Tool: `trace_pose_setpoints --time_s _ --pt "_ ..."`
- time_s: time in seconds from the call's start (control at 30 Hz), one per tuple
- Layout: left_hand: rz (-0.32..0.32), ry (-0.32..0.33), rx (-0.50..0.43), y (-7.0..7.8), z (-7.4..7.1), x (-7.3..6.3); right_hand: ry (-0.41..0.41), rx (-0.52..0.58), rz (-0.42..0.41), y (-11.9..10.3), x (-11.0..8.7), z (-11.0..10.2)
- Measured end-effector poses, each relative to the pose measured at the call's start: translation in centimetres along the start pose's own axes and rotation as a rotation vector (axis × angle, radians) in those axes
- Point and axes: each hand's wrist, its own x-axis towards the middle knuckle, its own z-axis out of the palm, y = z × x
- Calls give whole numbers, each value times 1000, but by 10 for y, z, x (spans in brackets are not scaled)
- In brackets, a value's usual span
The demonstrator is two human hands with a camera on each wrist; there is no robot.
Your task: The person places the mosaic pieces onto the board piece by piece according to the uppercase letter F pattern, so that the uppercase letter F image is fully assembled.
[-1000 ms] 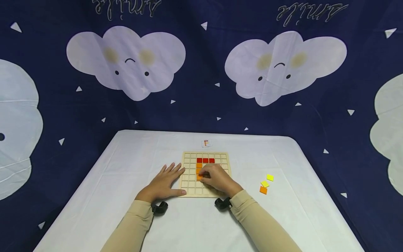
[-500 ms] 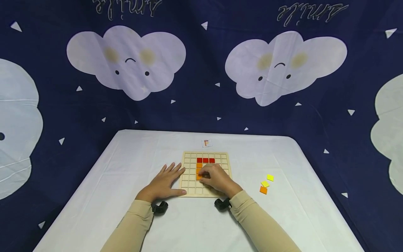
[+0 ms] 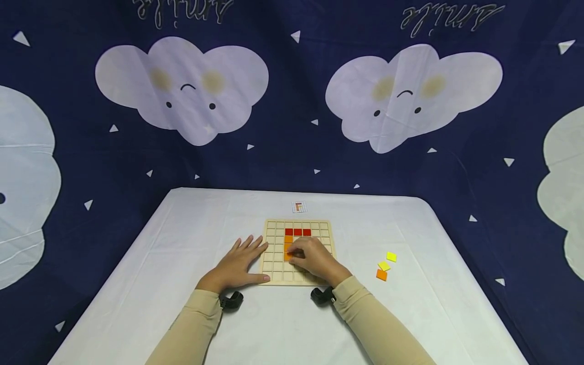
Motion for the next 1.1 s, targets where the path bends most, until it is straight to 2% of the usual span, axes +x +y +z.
trace_pose_setpoints --time_s 0.3,0.67,1.1 --pt "-1 4 -1 1 1 1 56 21 -3 5 -14 -9" --pt "-7 7 6 -2 4 2 163 80 -8 26 -49 -34" --pt "-33 -7 12 -3 4 2 264 -18 55 54 -91 -69"
